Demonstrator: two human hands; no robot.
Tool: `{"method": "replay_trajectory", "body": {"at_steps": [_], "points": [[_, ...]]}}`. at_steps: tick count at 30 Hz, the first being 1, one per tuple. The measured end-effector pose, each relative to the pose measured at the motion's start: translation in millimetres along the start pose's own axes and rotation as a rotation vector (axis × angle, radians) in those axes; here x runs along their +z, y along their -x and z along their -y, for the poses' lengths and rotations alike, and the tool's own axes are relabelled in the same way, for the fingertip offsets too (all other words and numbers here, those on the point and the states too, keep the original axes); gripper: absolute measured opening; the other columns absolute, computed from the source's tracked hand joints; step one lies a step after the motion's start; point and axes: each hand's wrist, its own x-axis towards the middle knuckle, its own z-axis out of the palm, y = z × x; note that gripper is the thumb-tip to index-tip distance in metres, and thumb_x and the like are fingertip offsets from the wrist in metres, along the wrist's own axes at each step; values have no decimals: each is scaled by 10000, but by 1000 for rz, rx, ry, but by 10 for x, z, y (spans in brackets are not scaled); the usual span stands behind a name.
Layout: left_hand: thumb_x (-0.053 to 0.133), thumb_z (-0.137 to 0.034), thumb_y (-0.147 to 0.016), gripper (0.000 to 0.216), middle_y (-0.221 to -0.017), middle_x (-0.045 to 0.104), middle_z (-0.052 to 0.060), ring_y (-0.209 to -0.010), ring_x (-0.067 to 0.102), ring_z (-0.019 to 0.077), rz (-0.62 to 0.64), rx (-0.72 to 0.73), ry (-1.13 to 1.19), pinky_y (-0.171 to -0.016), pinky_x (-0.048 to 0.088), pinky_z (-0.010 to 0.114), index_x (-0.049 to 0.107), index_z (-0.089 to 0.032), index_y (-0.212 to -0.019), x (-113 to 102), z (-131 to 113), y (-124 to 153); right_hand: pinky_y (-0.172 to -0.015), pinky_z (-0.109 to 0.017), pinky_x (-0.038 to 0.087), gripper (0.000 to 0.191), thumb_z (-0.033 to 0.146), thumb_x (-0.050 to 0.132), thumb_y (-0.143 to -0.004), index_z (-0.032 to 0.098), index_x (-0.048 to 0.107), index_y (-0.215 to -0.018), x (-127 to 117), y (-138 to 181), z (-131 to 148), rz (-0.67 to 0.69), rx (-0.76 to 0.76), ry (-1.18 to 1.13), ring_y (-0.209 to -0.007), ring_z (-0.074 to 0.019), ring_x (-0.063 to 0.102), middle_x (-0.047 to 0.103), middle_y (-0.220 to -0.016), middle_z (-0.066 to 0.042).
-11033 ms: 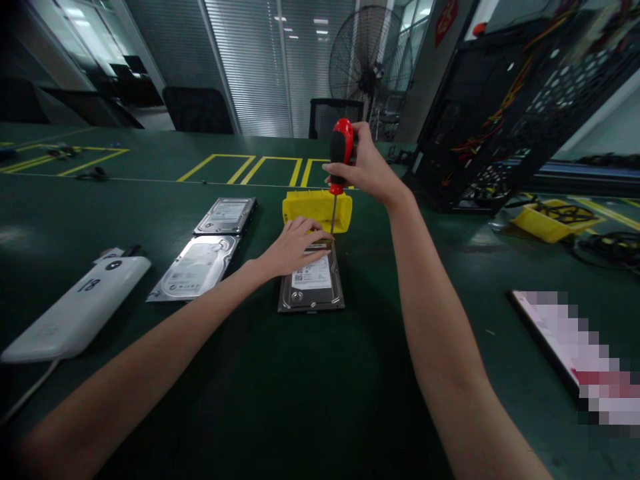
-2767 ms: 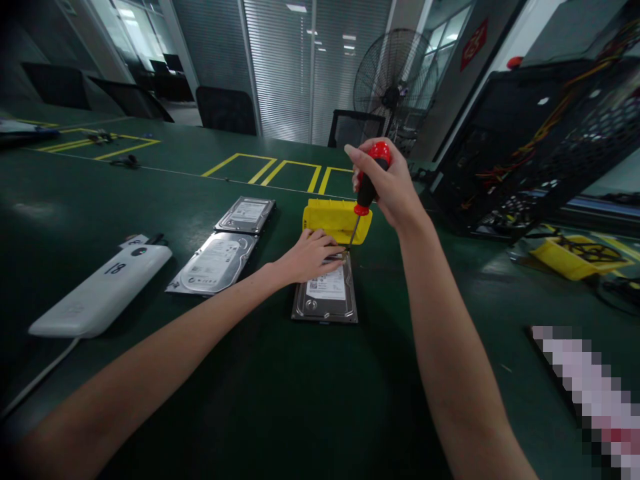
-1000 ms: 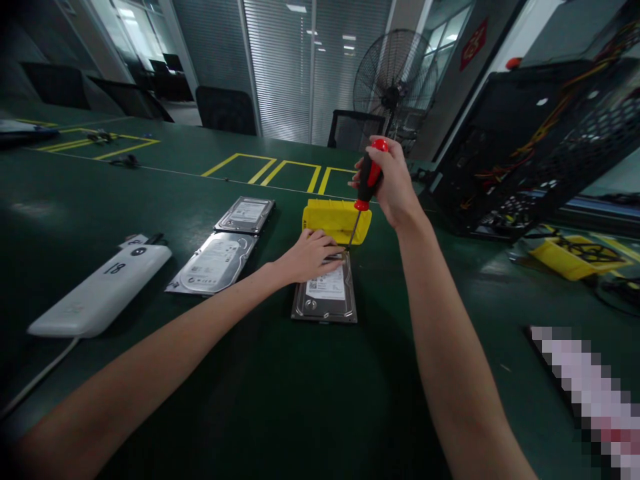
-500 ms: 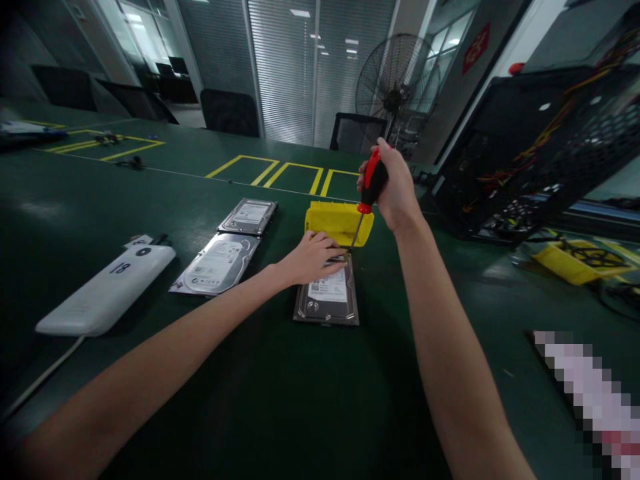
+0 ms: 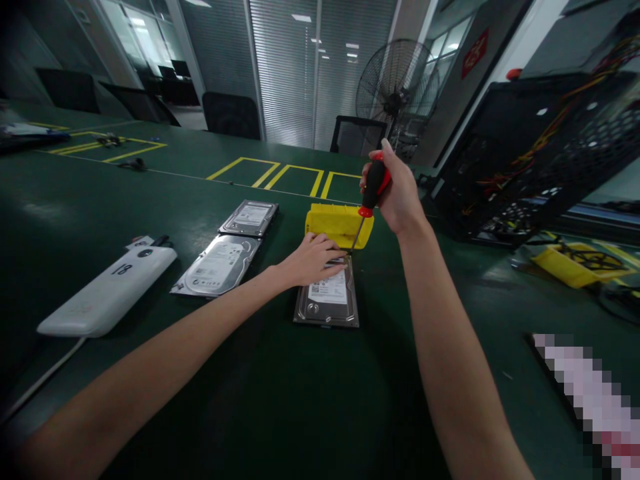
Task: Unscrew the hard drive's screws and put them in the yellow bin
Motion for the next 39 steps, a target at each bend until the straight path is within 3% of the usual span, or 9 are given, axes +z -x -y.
{"method": "replay_trajectory", "body": {"at_steps": [6, 15, 23, 28, 33, 36, 39], "points": [[352, -455, -956, 439, -1106, 624, 87, -1015, 488, 260, -10, -7, -17, -840, 336, 398, 620, -181, -1170, 3, -7, -6, -517, -259, 465, 285, 500, 695, -706, 257, 546, -725, -28, -40, -76, 20, -85, 84, -554, -92, 527, 570, -701, 32], [354, -455, -956, 440, -1094, 629, 93, -1000, 490, 260, -20, -2, -23, -832, 332, 393, 625, -177, -1163, 8, -15, -7, -597, -329, 466, 424, 686, 472, -766, 282, 589, -819, -19, 21, 8, 140, -16, 141, -716, -175, 590, 613, -767, -18], [359, -457, -954, 440, -1127, 616, 96, -1027, 489, 265, -9, -4, -10, -851, 325, 405, 616, -175, -1174, 12, -7, -11, -430, -245, 319, 346, 528, 702, -677, 236, 517, -665, 31, 8, -43, 136, -84, 45, -460, -68, 400, 492, -633, 40], [341, -461, -956, 456, -1134, 613, 96, -1031, 484, 267, 13, -10, 7, -860, 332, 407, 610, -172, -1185, 2, -7, -9, -494, -244, 418, 346, 554, 678, -695, 220, 589, -718, 50, 40, -17, 107, -30, -24, -539, -80, 488, 530, -706, 19], [351, -452, -955, 443, -1124, 620, 89, -1026, 487, 261, 4, -6, 9, -852, 342, 398, 615, -175, -1177, -10, -6, -3, -625, -287, 481, 469, 664, 520, -762, 205, 614, -743, 49, 63, 25, 199, 22, 12, -606, -106, 518, 507, -688, -2], [341, -457, -958, 445, -1122, 625, 88, -1027, 488, 259, 5, -9, -8, -852, 342, 391, 614, -182, -1177, -3, -8, -6, -603, -311, 473, 449, 689, 479, -767, 253, 588, -761, 42, 56, 19, 181, -12, 83, -585, -127, 511, 512, -663, 0], [339, -454, -959, 443, -1117, 627, 90, -1024, 491, 258, -5, -7, -17, -850, 338, 392, 613, -182, -1177, 12, -9, -10, -552, -302, 456, 351, 639, 573, -736, 292, 548, -783, 28, 34, -16, 135, -55, 108, -541, -122, 494, 521, -640, 24]]}}
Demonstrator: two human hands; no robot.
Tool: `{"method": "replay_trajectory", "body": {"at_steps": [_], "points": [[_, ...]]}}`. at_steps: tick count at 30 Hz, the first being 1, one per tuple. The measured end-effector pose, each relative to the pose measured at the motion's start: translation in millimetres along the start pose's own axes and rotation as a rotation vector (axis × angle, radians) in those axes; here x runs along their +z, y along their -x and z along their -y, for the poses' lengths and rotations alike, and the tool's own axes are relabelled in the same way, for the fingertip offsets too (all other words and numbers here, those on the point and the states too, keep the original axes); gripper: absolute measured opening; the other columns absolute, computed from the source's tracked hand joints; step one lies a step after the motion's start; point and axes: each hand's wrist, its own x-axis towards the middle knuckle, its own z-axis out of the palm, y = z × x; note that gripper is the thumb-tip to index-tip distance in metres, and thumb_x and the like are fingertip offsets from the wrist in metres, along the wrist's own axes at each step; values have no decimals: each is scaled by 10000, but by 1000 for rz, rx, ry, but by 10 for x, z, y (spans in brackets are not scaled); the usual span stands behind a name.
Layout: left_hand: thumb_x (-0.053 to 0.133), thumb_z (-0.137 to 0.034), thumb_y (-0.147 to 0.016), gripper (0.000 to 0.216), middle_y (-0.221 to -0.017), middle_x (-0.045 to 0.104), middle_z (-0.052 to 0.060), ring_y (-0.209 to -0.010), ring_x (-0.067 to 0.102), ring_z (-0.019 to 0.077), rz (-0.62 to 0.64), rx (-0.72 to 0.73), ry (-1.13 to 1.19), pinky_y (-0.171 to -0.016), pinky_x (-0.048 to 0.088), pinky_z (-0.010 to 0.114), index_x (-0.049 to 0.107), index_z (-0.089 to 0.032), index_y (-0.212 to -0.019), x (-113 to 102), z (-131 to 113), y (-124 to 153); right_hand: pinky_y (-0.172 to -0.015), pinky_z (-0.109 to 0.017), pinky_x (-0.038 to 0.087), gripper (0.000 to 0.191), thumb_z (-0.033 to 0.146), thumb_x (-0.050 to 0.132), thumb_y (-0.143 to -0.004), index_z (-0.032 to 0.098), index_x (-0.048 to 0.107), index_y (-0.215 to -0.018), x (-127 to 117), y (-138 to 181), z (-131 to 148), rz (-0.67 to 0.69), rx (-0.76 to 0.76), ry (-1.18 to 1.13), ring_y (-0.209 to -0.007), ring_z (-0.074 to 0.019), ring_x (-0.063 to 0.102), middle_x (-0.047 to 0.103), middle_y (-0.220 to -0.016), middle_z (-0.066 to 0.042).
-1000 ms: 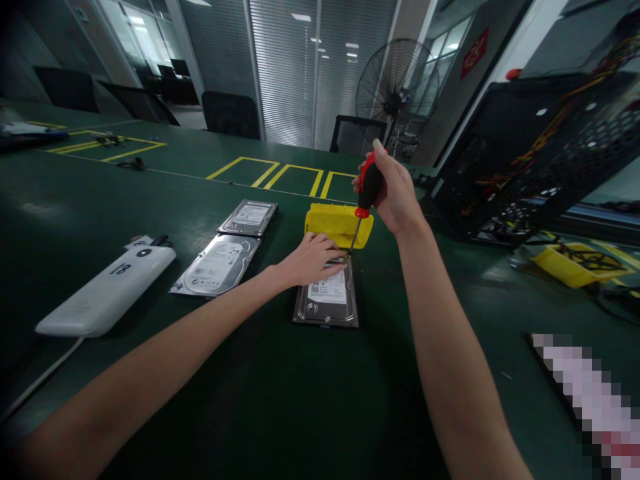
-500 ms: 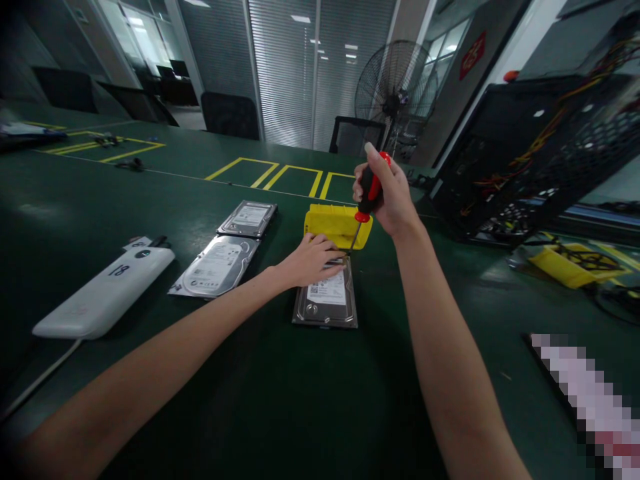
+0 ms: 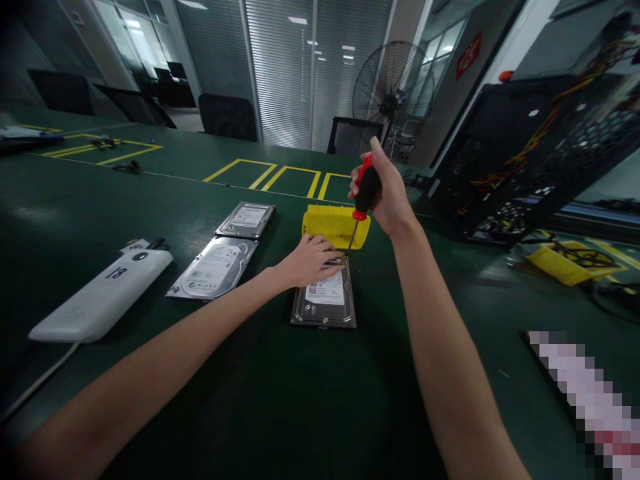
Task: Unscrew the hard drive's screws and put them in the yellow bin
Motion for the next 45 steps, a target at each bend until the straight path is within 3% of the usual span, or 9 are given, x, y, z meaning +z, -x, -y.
{"method": "replay_trajectory", "body": {"at_steps": [5, 9, 14, 21, 33, 40, 45], "points": [[346, -458, -956, 434, -1099, 627, 94, -1012, 495, 261, 4, 0, -26, -840, 336, 395, 616, -195, -1173, 6, -1, -2, -534, -292, 451, 301, 538, 680, -701, 283, 528, -747, -36, -23, -49, -60, -62, 28, -528, -108, 509, 522, -642, 40], [339, -458, -959, 434, -1089, 624, 94, -998, 504, 251, 15, 1, -11, -845, 336, 391, 614, -196, -1170, -12, 4, 0, -580, -293, 476, 272, 528, 649, -734, 268, 579, -774, -54, -10, -27, -66, -36, -19, -579, -105, 541, 547, -712, 27], [339, -451, -961, 433, -1081, 621, 97, -992, 517, 249, 36, -4, 13, -839, 341, 387, 612, -187, -1169, -40, 1, 1, -584, -284, 476, 383, 617, 543, -777, 244, 632, -796, -59, 4, -7, -24, 9, -96, -591, -99, 539, 560, -714, 15], [330, -437, -965, 422, -1068, 623, 96, -964, 538, 243, 30, 2, 16, -836, 328, 391, 618, -192, -1152, -26, 0, 1, -505, -290, 438, 311, 575, 666, -694, 303, 537, -773, -79, -38, -81, -58, -26, 8, -570, -125, 560, 582, -668, 41], [328, -442, -964, 434, -1073, 610, 95, -987, 517, 254, 60, -1, 4, -834, 335, 388, 605, -185, -1179, -54, -6, -1, -586, -340, 488, 547, 800, 460, -674, 283, 574, -810, -70, -22, -14, -61, 57, 24, -699, -182, 595, 601, -724, -23], [319, -448, -966, 446, -1091, 609, 95, -1000, 518, 254, 67, -4, 26, -851, 341, 395, 608, -184, -1179, -61, -6, -2, -600, -317, 473, 308, 515, 703, -676, 318, 563, -866, -64, -1, -50, -40, -25, -21, -673, -158, 581, 610, -749, 24], [327, -455, -965, 452, -1098, 609, 100, -985, 524, 246, 47, 2, 23, -850, 338, 395, 597, -178, -1198, -21, 14, -7, -570, -299, 491, 297, 477, 739, -662, 312, 561, -833, -30, 0, -42, -76, -37, 54, -681, -145, 609, 610, -752, 31]]}}
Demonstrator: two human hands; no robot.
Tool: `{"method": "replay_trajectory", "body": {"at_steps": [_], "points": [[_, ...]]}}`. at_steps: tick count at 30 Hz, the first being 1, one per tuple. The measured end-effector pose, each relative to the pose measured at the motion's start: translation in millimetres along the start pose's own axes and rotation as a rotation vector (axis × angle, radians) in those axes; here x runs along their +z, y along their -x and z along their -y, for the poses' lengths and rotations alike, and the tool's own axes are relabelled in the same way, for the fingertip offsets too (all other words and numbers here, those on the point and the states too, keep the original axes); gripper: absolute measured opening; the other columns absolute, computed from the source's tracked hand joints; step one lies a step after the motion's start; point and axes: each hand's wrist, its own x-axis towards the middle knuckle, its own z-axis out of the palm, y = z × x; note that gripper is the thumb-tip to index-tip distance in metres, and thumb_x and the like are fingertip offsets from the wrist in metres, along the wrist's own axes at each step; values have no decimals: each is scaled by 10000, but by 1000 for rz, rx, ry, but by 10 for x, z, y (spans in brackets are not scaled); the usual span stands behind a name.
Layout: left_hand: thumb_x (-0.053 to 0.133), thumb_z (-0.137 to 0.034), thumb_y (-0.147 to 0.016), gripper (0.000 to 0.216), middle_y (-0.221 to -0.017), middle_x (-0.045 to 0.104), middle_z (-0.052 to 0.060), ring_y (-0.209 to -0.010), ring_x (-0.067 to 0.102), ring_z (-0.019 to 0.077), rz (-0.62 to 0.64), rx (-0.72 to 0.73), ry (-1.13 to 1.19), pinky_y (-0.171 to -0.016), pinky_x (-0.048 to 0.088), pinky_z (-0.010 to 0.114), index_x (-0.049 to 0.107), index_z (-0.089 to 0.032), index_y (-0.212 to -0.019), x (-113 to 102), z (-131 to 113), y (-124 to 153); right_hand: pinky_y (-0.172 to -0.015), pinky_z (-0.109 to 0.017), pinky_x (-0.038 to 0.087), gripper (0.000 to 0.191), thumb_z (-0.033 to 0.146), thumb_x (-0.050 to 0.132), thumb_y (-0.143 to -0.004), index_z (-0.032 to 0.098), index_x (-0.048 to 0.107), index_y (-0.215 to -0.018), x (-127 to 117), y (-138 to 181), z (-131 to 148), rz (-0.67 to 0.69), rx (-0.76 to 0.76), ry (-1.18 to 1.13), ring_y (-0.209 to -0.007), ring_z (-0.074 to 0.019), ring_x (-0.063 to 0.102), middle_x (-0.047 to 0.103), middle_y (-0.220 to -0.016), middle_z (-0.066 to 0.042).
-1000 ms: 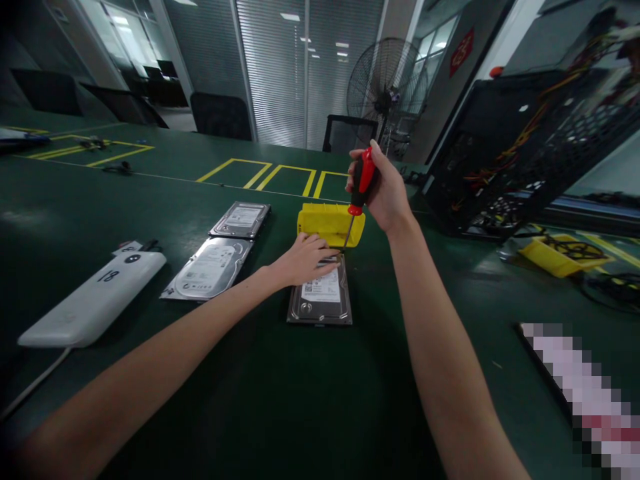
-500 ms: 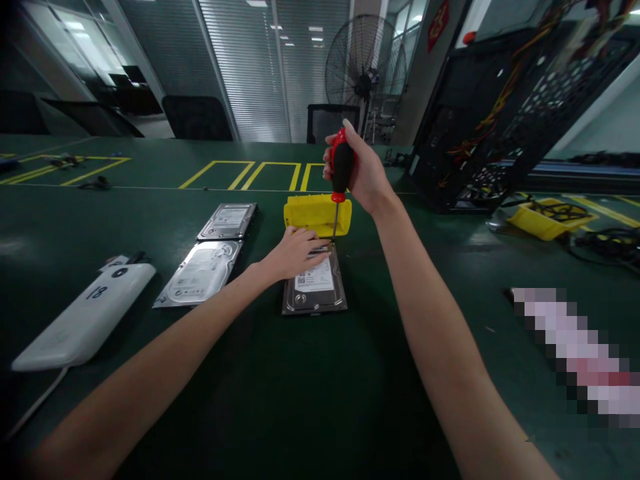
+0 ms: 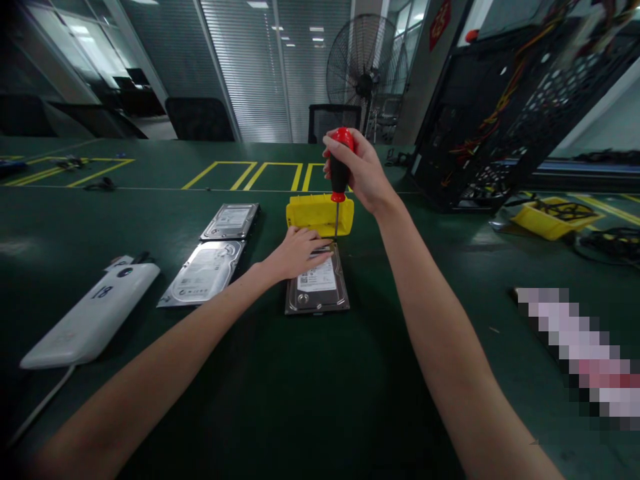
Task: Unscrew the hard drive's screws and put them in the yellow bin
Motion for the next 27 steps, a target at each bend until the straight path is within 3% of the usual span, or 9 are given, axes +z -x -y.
{"method": "replay_trajectory", "body": {"at_steps": [10, 16, 22, 27], "points": [[338, -463, -964, 441, -1111, 609, 96, -988, 524, 245, -12, -3, 3, -846, 335, 386, 590, -193, -1204, 29, 16, 7, -548, -288, 463, 400, 370, 816, -590, 293, 473, -780, 19, 0, 0, -57, -122, 41, -554, -102, 515, 547, -682, 67], [331, -458, -966, 444, -1098, 612, 96, -993, 529, 251, -6, -1, -5, -839, 343, 387, 592, -183, -1197, 15, 7, 6, -574, -298, 476, 324, 519, 672, -720, 307, 515, -908, -19, -32, -3, 46, -60, 69, -648, -142, 575, 574, -715, 36], [329, -453, -965, 441, -1102, 613, 100, -994, 530, 261, -10, -7, -16, -837, 343, 397, 597, -186, -1192, 12, -4, 4, -598, -281, 514, 362, 553, 673, -699, 273, 560, -899, -29, -53, -21, 100, -56, 84, -696, -145, 596, 590, -754, 14], [322, -458, -967, 447, -1106, 611, 97, -997, 529, 254, -8, -4, -3, -844, 341, 393, 596, -186, -1192, 11, 3, 6, -587, -252, 527, 347, 497, 731, -667, 255, 544, -830, 6, -37, -12, 56, -95, 80, -639, -109, 576, 563, -713, 38]]}}
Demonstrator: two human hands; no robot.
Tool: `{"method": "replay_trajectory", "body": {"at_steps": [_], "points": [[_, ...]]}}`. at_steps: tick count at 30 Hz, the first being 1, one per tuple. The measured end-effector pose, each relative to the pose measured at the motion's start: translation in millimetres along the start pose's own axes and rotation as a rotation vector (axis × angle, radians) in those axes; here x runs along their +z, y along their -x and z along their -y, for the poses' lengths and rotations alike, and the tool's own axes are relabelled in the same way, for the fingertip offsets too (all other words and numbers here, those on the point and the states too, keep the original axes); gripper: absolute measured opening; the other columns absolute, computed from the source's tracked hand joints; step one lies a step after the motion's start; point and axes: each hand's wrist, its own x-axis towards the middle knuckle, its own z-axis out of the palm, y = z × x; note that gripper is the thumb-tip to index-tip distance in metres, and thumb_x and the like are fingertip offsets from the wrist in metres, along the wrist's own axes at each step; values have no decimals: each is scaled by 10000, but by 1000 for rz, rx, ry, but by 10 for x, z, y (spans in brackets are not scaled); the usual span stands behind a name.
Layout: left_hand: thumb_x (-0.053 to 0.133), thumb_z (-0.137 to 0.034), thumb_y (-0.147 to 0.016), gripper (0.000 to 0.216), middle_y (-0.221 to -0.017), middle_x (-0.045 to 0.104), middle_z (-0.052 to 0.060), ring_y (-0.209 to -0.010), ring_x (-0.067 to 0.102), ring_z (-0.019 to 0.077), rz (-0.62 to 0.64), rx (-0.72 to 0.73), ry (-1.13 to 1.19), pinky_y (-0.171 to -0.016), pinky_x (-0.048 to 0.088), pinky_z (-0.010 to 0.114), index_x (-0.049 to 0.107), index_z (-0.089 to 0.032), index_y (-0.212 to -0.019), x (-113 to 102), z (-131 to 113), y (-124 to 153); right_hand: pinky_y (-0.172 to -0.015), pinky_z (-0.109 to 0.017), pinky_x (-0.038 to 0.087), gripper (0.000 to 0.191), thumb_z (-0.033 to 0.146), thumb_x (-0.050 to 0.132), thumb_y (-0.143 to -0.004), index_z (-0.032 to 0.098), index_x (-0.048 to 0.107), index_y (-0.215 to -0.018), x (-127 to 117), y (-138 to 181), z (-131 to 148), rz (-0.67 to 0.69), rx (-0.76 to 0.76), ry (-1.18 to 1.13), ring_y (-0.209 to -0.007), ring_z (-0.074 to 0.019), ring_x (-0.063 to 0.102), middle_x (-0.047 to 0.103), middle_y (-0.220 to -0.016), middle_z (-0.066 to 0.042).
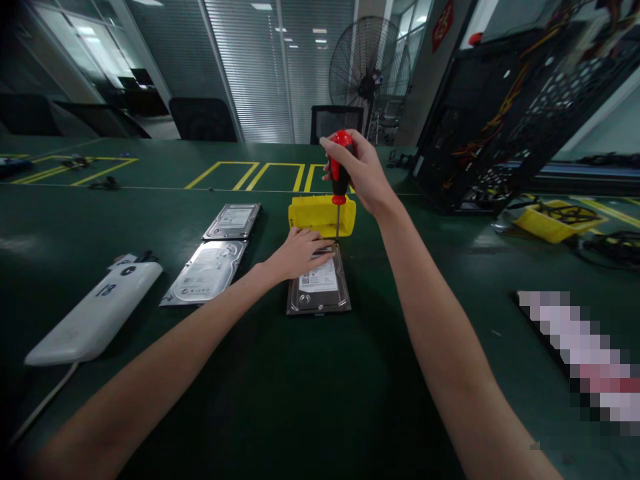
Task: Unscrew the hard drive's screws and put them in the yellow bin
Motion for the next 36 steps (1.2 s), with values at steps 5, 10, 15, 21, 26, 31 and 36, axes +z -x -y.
{"method": "replay_trajectory", "body": {"at_steps": [5, 10, 15, 21, 26, 31, 36], "points": [[328, -452, -966, 443, -1105, 613, 99, -994, 530, 254, 4, -1, -12, -839, 341, 388, 596, -183, -1195, -8, -9, -4, -558, -257, 508, 366, 458, 748, -664, 249, 477, -794, -25, -10, -27, -42, -7, 20, -562, -95, 554, 545, -662, 54], [332, -447, -966, 438, -1106, 613, 96, -985, 531, 247, 10, 0, 3, -839, 344, 384, 595, -180, -1194, -22, -6, 3, -534, -264, 472, 363, 500, 708, -696, 266, 472, -843, -57, -22, -36, -46, 20, 6, -552, -102, 528, 527, -648, 51], [324, -462, -967, 449, -1114, 609, 92, -997, 528, 242, 6, 4, 13, -845, 347, 380, 590, -183, -1196, -21, 7, 9, -550, -279, 495, 320, 536, 630, -746, 276, 553, -915, -97, -44, -43, 20, 74, -131, -593, -116, 545, 544, -712, 22], [334, -456, -965, 437, -1086, 617, 90, -982, 532, 251, -8, 2, -15, -836, 343, 386, 603, -189, -1182, -6, -7, 4, -578, -259, 510, 359, 566, 648, -726, 251, 554, -870, -81, -38, -41, -36, 86, 0, -627, -110, 566, 575, -726, 14], [331, -460, -965, 440, -1097, 613, 90, -989, 531, 250, -4, 4, -5, -841, 341, 390, 597, -190, -1187, 11, 1, 2, -563, -243, 521, 352, 503, 702, -699, 239, 498, -811, -27, -8, 2, -68, 50, 18, -586, -92, 574, 592, -732, 33], [325, -471, -964, 450, -1120, 605, 93, -997, 529, 248, -2, 0, 10, -849, 339, 392, 590, -192, -1196, 23, 15, 5, -558, -243, 523, 356, 489, 714, -693, 253, 473, -804, -26, -13, -21, -47, 14, 11, -537, -88, 553, 564, -657, 59], [316, -466, -966, 453, -1127, 603, 96, -1012, 525, 254, 7, -2, 5, -848, 338, 392, 586, -190, -1204, 11, 14, 6, -530, -258, 520, 329, 540, 665, -719, 291, 525, -881, -40, -17, -17, -26, 26, -18, -542, -110, 552, 556, -667, 44]]}}
